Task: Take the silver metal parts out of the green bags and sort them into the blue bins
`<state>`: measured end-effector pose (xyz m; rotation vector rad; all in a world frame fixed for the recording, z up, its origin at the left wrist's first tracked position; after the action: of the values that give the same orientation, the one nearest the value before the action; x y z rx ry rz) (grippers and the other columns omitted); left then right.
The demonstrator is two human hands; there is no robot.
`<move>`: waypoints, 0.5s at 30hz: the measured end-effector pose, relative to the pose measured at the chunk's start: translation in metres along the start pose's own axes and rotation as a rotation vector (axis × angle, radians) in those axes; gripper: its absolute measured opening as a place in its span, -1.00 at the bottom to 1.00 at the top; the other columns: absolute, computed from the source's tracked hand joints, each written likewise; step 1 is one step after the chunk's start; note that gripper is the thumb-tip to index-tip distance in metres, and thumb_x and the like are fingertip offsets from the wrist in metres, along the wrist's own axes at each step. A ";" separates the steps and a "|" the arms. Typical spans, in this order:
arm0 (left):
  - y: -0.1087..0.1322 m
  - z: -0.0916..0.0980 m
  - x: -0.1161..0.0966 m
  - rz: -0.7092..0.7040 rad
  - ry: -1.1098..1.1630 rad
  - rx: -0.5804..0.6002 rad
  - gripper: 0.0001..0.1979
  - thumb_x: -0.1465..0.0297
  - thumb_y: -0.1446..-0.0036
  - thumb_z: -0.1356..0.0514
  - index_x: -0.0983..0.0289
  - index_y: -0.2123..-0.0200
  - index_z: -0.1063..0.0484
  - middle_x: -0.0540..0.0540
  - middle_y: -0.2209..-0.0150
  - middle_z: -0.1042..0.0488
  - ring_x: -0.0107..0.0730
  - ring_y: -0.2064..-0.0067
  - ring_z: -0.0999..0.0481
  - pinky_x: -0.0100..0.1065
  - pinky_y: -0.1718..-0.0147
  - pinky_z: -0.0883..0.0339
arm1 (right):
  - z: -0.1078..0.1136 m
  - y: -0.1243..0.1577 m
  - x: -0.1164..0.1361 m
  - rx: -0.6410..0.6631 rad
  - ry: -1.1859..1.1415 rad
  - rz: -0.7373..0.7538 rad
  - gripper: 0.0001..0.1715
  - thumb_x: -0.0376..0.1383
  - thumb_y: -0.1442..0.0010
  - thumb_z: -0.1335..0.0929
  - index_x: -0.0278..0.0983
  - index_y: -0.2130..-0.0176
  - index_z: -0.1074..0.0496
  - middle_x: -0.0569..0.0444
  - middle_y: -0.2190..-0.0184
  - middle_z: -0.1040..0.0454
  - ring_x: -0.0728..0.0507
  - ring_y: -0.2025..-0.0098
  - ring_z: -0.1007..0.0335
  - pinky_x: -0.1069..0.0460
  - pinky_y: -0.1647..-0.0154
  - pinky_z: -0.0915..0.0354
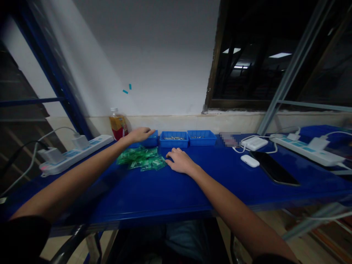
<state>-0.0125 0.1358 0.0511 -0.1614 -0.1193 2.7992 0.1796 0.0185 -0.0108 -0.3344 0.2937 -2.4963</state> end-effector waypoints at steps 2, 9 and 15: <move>-0.018 -0.012 0.003 0.087 -0.012 0.131 -0.24 -0.05 -0.21 0.30 0.39 -0.08 -0.35 0.29 -0.11 -0.34 -0.08 -0.14 -0.31 -0.26 -0.09 -0.14 | 0.001 0.001 0.000 0.010 -0.003 0.000 -0.68 -0.17 -0.26 -0.25 -0.27 0.08 -0.42 -0.06 0.16 -0.37 -0.15 0.08 -0.24 -0.03 0.04 -0.14; -0.036 -0.037 0.017 0.158 0.031 0.225 -0.11 -0.15 -0.13 0.32 0.42 -0.17 -0.23 0.32 -0.22 -0.14 0.00 -0.23 -0.18 -0.16 -0.14 -0.09 | 0.001 0.000 0.000 0.037 -0.004 0.018 -0.65 -0.15 -0.26 -0.24 -0.27 0.06 -0.41 -0.07 0.15 -0.36 -0.17 0.06 -0.23 -0.03 0.04 -0.13; -0.041 -0.040 0.021 0.127 0.046 0.195 -0.20 -0.08 -0.19 0.34 0.33 -0.17 -0.26 0.23 -0.21 -0.18 -0.10 -0.23 -0.19 -0.24 -0.12 -0.12 | 0.001 0.000 0.000 0.047 -0.008 0.013 -0.66 -0.16 -0.26 -0.25 -0.27 0.06 -0.41 -0.07 0.16 -0.36 -0.17 0.08 -0.23 -0.03 0.04 -0.12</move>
<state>-0.0139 0.1838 0.0134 -0.1924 0.1807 2.9098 0.1803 0.0186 -0.0099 -0.3224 0.2332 -2.4844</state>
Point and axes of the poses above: each hand's wrist, its own y-axis away from the middle knuckle, its own z-axis out of the back of the hand, x = y × z, the point moved 4 cm from there along -y, towards the middle knuckle
